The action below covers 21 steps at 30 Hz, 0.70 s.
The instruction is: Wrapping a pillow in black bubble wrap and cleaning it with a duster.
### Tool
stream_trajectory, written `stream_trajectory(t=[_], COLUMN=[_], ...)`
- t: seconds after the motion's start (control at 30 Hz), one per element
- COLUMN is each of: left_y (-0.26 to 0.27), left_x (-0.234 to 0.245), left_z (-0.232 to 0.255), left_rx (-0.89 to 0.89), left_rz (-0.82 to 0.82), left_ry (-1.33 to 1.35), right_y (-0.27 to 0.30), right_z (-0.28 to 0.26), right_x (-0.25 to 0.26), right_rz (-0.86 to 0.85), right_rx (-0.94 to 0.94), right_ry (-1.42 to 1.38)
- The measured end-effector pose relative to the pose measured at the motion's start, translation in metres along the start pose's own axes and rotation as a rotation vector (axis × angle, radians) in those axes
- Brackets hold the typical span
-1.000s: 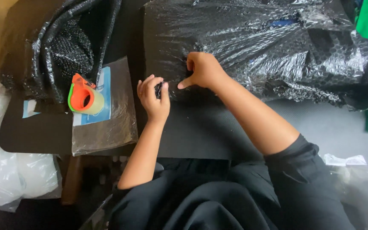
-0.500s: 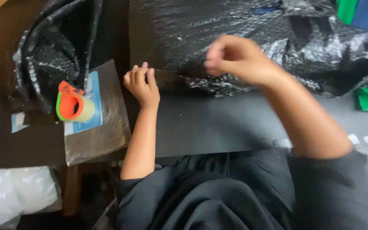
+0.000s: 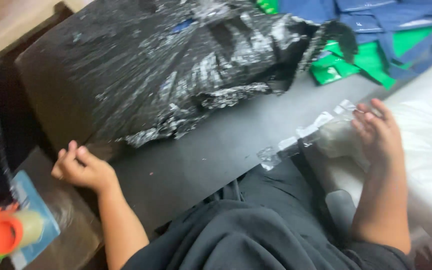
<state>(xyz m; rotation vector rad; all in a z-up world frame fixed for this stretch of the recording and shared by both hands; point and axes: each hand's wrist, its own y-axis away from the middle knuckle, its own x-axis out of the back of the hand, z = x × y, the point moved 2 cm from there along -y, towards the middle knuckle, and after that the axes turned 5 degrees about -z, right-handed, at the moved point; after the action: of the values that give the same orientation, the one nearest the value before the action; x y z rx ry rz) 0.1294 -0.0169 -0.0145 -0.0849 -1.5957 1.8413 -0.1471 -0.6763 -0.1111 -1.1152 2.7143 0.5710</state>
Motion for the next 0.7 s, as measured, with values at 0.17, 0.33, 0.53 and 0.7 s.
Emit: stream_trajectory(t=[0.17,0.33,0.53,0.7], left_y=[-0.003,-0.001,-0.001,0.0], left_x=[0.002,0.002,0.004,0.002], left_z=[0.006,0.005,0.006,0.006], left_rx=[-0.066,-0.057,-0.059,-0.009], left_rz=[-0.015,-0.027,-0.026,-0.019], left_ry=[-0.002,-0.011,-0.026,-0.015], right_y=[0.03,0.023,-0.014,-0.033], right_z=[-0.025,-0.067,-0.055,-0.029], right_x=[-0.012,-0.011,-0.035,-0.015], right_rz=[0.167,0.258,0.125,0.248], right_rx=[0.065,0.362,-0.076,-0.194], right_ry=[0.049,0.974,1.648,1.54])
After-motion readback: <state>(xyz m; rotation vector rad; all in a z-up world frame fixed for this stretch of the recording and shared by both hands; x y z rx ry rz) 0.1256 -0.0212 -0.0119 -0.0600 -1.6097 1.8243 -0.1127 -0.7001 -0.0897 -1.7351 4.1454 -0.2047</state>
